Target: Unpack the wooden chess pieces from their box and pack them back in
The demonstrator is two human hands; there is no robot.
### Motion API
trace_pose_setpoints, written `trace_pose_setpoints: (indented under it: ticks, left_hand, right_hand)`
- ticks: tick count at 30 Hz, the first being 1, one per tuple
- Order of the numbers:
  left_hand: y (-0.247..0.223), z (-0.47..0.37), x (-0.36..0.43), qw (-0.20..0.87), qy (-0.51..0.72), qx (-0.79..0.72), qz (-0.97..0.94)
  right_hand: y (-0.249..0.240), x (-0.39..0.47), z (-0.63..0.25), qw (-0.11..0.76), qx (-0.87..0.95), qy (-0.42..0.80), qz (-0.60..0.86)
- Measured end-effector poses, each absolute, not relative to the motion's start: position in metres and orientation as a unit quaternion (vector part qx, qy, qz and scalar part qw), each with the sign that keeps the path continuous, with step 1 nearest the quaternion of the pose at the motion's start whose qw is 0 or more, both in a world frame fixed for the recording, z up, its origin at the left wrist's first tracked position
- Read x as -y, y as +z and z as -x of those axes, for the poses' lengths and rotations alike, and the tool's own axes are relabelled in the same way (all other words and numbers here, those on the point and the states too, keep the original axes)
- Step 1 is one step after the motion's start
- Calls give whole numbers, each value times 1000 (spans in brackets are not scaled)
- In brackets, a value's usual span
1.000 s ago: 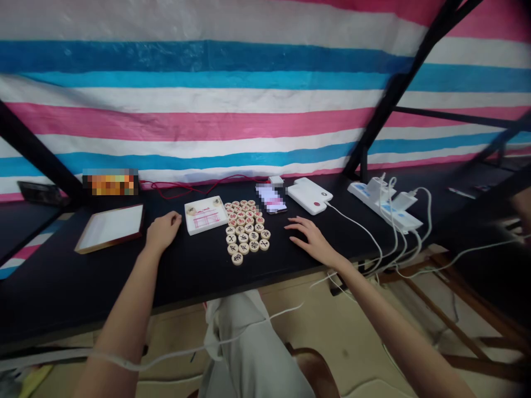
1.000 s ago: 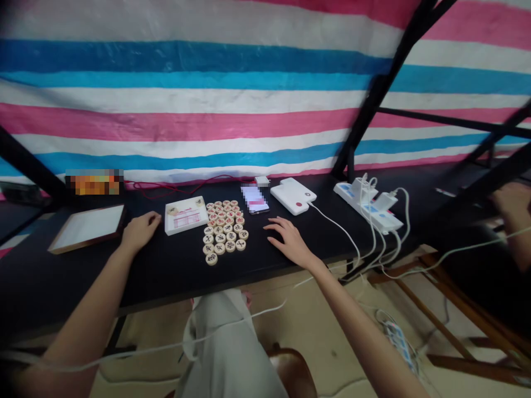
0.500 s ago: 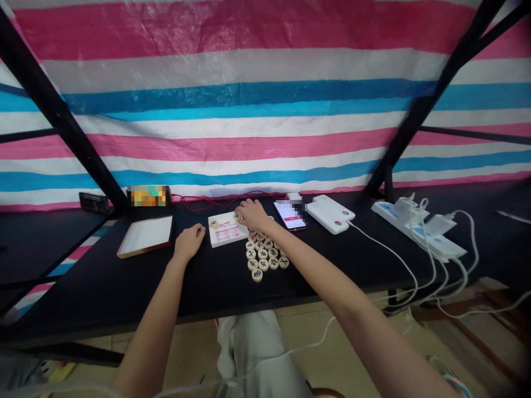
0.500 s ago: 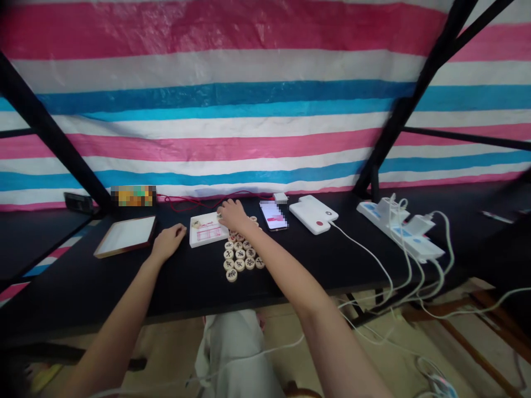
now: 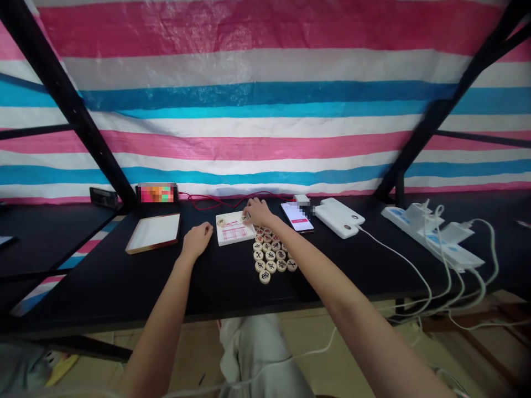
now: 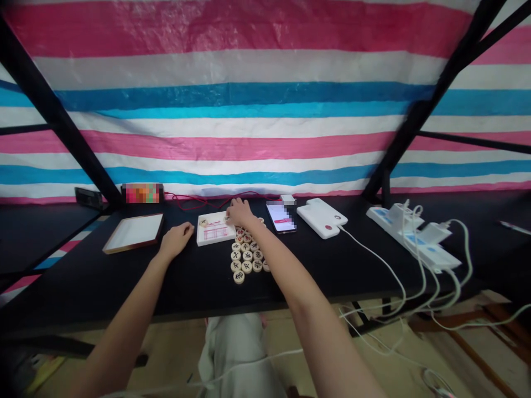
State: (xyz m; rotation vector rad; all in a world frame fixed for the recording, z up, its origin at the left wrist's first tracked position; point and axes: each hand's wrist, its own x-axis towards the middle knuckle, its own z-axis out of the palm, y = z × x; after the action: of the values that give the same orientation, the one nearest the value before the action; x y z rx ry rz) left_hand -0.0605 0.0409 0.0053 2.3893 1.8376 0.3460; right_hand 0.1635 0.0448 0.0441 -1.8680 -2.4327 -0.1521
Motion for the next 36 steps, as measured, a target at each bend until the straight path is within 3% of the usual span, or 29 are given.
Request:
trace_pose_setpoints:
  ticks: [6, 10, 16, 28, 36]
  left_hand:
    - [7, 60, -39, 57, 111, -606, -785]
    - [7, 60, -39, 60, 113, -605, -786]
    - [4, 61, -40, 56, 117, -604, -786]
    - [6, 61, -36, 54, 120, -604, -786]
    - [3, 61, -38, 59, 126, -603, -785]
  right_hand:
    - [76, 17, -173, 154, 839, -48, 519]
    - [83, 98, -195, 146, 874, 12, 464]
    - [60, 166, -210, 126, 851, 26, 509]
    - [28, 177, -197, 187, 812, -3, 553]
    - [58, 111, -172, 231, 807, -36, 543]
